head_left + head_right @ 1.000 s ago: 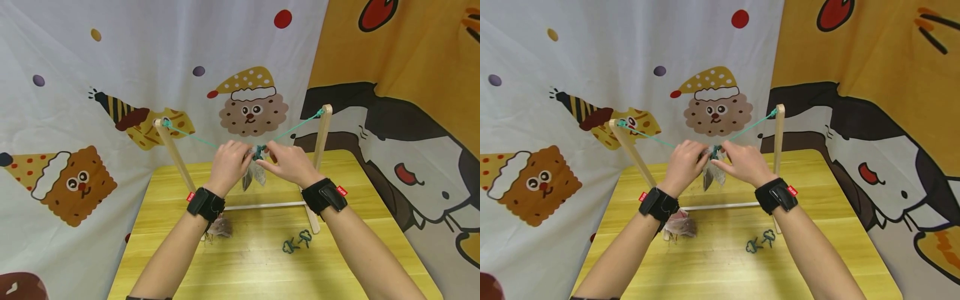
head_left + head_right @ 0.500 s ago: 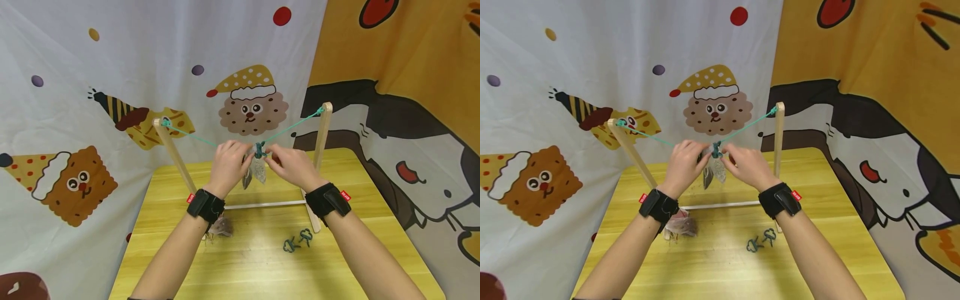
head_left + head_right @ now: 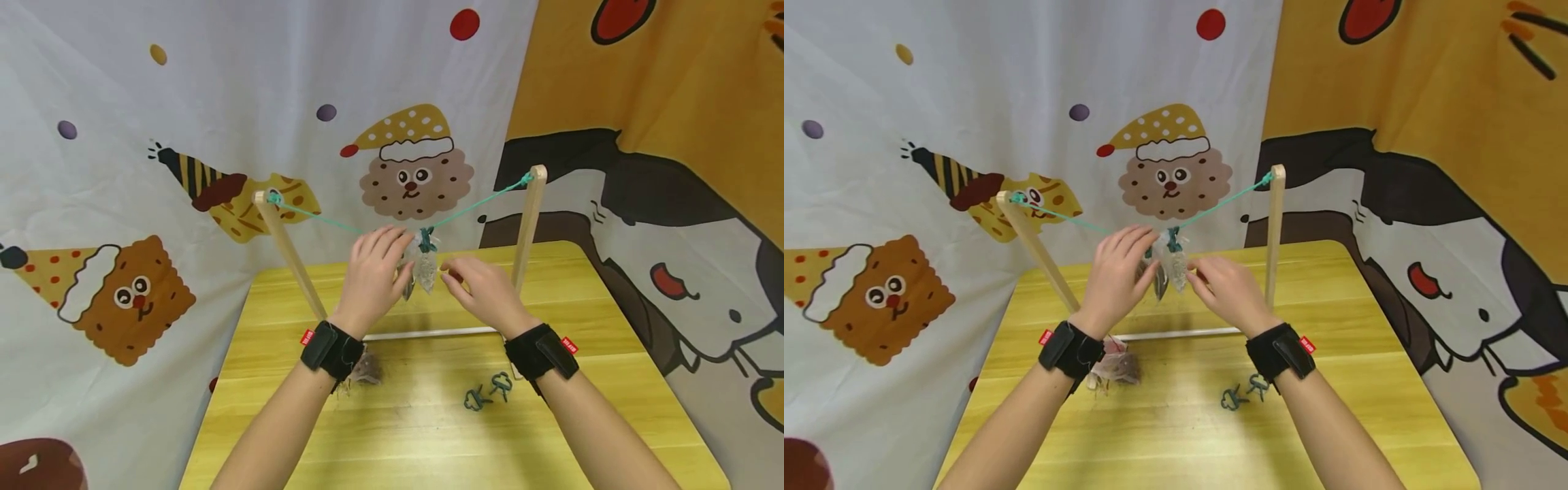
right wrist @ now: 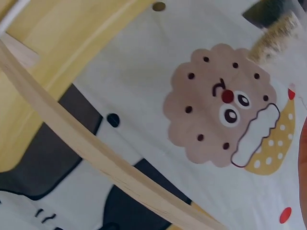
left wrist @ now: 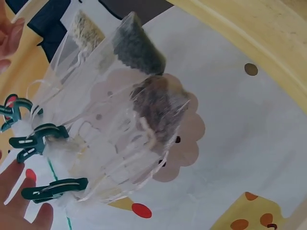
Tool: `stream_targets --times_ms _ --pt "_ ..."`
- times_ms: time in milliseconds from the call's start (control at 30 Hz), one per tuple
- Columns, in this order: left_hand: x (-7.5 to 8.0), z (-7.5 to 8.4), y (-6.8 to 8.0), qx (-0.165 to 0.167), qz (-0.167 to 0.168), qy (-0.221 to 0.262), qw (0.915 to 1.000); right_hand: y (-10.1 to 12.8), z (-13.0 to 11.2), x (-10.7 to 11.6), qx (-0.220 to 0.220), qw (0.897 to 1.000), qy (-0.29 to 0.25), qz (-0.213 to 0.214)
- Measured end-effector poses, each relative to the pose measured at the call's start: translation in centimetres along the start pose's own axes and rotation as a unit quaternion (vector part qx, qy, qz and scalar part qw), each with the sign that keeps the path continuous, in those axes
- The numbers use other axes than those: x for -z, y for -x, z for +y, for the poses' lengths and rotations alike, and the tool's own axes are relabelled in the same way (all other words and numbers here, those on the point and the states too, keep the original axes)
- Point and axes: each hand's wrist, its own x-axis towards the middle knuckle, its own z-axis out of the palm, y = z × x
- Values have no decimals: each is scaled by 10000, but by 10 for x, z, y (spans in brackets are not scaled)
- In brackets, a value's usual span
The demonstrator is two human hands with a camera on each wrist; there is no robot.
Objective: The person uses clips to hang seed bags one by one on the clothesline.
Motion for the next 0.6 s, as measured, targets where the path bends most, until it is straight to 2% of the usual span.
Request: stream_targets --times_ms 433,600 --pt "-8 10 35 4 -187 70 9998 54 8 -33 -1031 9925 -216 -617" --pt "-14 15 52 -25 -296 214 9993 74 10 -51 -1247 9884 -296 -811"
